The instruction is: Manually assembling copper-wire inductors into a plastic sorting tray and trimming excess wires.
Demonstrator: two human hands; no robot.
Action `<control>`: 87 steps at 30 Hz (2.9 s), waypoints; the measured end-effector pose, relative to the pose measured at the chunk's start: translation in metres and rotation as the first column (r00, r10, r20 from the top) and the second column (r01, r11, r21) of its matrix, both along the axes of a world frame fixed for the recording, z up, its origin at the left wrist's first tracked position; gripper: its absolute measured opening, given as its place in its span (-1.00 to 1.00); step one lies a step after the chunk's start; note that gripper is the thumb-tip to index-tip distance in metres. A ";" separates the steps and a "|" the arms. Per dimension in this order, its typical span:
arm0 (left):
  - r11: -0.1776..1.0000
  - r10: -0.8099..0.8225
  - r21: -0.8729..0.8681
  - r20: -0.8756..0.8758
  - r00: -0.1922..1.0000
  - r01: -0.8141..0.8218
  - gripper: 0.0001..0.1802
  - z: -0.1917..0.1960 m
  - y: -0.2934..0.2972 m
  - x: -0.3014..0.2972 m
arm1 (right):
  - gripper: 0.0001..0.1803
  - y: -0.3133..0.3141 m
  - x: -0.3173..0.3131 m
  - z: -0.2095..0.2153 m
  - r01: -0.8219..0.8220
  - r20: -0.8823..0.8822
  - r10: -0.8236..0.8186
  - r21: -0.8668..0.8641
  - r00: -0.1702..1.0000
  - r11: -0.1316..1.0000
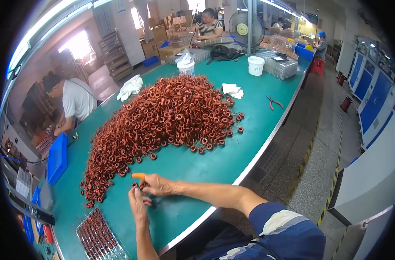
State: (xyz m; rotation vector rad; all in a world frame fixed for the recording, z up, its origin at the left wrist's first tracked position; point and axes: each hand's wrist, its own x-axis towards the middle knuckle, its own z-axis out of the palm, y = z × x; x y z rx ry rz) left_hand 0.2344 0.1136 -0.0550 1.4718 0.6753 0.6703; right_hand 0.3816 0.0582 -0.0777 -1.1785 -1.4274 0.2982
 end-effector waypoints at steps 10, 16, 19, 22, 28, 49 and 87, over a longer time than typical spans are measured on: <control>0.985 -0.053 -0.158 0.137 0.989 0.075 -0.67 -0.017 0.023 -0.002 | -0.18 -0.027 -0.016 0.040 -0.119 0.189 0.144 -0.138 0.971 0.983; 0.930 0.038 -0.367 0.149 0.988 0.019 -0.66 -0.022 0.020 0.004 | -0.49 -0.016 -0.019 0.012 0.045 0.487 -0.074 0.071 0.871 0.996; 0.936 -0.031 -0.336 0.210 0.977 0.102 -0.67 -0.030 0.019 0.000 | -0.64 -0.012 -0.021 0.009 0.143 0.517 -0.170 0.091 0.839 0.985; 0.907 -0.072 -0.387 0.243 0.967 0.165 -0.67 -0.027 0.019 0.004 | -0.75 -0.010 -0.018 0.012 0.189 0.423 -0.226 0.129 0.878 0.974; 0.905 -0.128 -0.357 0.290 0.949 0.231 -0.65 -0.022 0.010 0.006 | -0.78 -0.013 -0.019 0.016 0.222 0.174 -0.222 0.020 0.959 0.975; 0.971 -0.078 -0.198 0.272 0.959 0.135 -0.74 -0.022 0.018 0.004 | -0.84 -0.016 -0.008 0.027 0.327 0.501 -0.422 0.271 0.756 0.905; 0.917 -0.006 -0.372 0.346 0.938 0.143 -0.84 -0.009 0.007 0.002 | -0.81 -0.006 -0.006 0.012 0.248 0.016 -0.248 -0.008 0.969 0.969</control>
